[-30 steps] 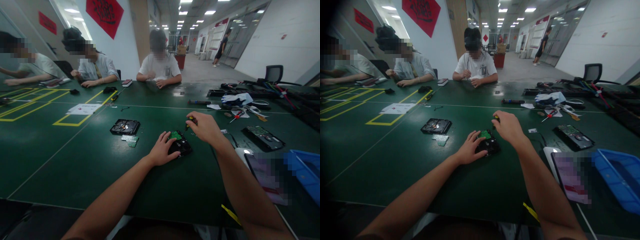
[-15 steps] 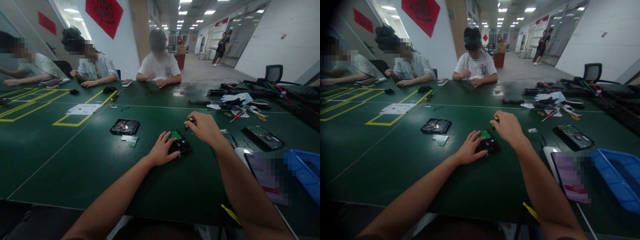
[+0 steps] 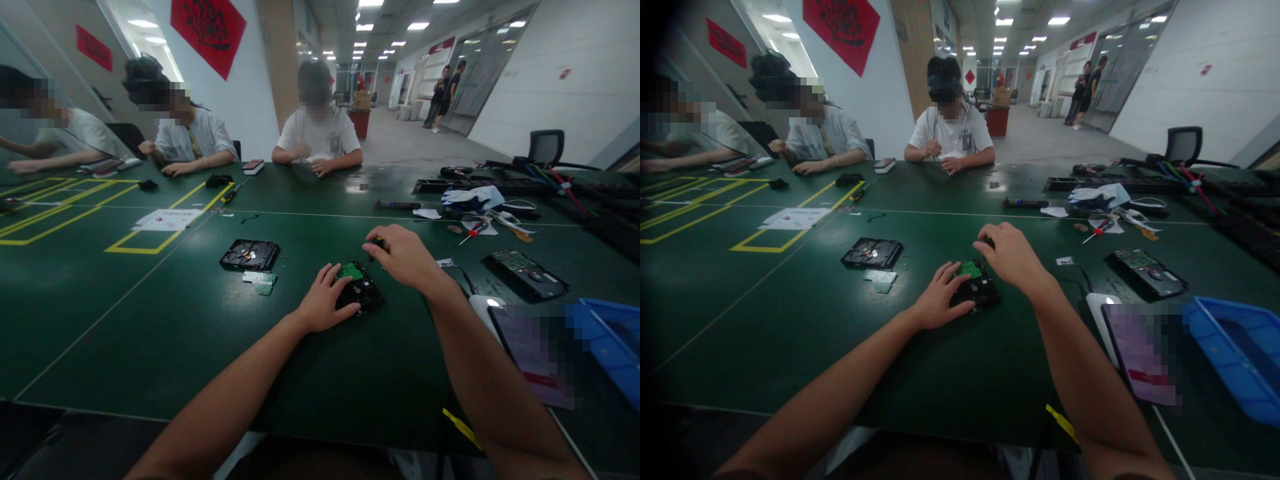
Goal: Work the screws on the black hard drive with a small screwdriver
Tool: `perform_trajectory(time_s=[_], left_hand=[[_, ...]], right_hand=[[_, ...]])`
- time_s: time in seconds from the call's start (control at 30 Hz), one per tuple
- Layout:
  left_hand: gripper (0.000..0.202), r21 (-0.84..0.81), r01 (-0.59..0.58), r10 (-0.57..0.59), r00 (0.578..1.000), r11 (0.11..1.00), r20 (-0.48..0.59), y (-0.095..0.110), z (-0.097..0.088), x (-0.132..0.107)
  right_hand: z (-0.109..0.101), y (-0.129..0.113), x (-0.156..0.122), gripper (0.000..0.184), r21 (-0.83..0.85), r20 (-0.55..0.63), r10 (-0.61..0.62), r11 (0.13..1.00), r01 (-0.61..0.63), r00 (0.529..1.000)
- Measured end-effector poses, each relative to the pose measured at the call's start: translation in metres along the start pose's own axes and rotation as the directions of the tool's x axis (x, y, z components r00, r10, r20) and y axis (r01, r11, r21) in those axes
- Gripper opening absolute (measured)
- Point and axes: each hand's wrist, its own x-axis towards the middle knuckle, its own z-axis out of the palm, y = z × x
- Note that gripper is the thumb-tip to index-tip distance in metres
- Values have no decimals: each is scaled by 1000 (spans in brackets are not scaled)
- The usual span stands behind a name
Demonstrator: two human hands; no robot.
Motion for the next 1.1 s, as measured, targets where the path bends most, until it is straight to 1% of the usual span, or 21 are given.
perform_trajectory(time_s=[0.1, 0.2, 0.3, 0.43, 0.6, 0.8, 0.97, 1.1], left_hand=[[77, 7, -5, 5, 1000, 1000, -7, -1, 1, 0], [75, 5, -5, 5, 1000, 1000, -14, -2, 3, 0], [75, -5, -4, 4, 1000, 1000, -19, -2, 3, 0], [76, -4, -9, 9, 1000, 1000, -11, 0, 1, 0], [77, 6, -4, 4, 1000, 1000, 0, -1, 1, 0], [77, -5, -7, 7, 1000, 1000, -8, -2, 2, -1], [77, -9, -6, 6, 1000, 1000, -10, -2, 2, -1], [78, 5, -11, 11, 1000, 1000, -9, -4, 5, 0]], right_hand=[[1, 3, 1, 21, -22, 7, -12, 1000, 12, 1000], [2, 5, 1, 23, 6, 2, -26, 1000, 26, 1000], [3, 4, 0, 26, 31, 1, -5, 1000, 5, 1000], [2, 1, 0, 19, -6, 21, -16, 1000, 17, 1000], [0, 2, 1, 17, -32, 42, -20, 999, 21, 999], [1, 4, 0, 24, 8, 47, -18, 1000, 18, 999], [2, 4, 0, 34, -14, 24, -26, 1000, 26, 999], [1, 3, 0, 30, -37, 37, -22, 999, 23, 999]])
